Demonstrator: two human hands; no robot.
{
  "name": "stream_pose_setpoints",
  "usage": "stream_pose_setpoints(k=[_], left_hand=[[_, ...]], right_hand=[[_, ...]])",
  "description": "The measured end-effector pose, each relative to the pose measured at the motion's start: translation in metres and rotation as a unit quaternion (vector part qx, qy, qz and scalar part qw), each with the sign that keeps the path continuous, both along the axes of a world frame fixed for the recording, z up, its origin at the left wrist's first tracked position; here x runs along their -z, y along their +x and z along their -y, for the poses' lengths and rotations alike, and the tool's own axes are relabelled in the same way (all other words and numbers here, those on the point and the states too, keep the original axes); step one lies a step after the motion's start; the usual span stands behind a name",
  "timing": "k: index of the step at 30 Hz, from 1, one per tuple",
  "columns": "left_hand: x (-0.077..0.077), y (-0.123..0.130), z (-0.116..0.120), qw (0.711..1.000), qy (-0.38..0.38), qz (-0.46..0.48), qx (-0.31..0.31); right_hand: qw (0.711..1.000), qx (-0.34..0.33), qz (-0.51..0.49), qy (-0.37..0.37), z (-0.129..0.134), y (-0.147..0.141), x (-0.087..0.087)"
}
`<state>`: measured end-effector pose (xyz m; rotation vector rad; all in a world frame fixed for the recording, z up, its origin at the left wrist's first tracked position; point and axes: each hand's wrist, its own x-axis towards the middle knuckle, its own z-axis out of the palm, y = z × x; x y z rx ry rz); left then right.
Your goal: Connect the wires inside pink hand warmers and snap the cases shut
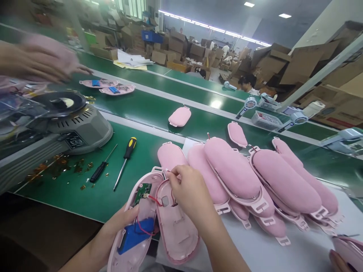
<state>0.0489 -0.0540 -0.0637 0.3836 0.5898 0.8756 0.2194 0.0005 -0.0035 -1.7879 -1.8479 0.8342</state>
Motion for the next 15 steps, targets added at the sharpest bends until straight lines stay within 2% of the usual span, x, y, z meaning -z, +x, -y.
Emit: stream_pose_setpoints(k=[3, 5, 7, 9, 15], left_hand=[[-0.001, 0.0, 0.001, 1.0, 0.007, -0.027, -0.004], [0.0, 0.0, 0.001, 1.0, 0.01, -0.026, -0.003], [0.004, -0.001, 0.001, 1.0, 0.008, -0.023, 0.003], [0.008, -0.002, 0.003, 1.0, 0.009, -0.021, 0.004], [0.014, 0.001, 0.005, 0.996, 0.086, -0.012, -0.003]], right_hand=[[0.984, 0.007, -0.167, -0.067, 0.003, 0.003, 0.003], [0.952, -0.016, -0.279, -0.126, 0.008, 0.007, 0.004], [0.928, -0.049, -0.325, -0.176, 0.014, 0.009, 0.003], [0.921, -0.062, -0.327, -0.202, 0.017, 0.007, 0.0], [0.975, -0.077, -0.136, -0.16, 0.022, -0.013, -0.005]])
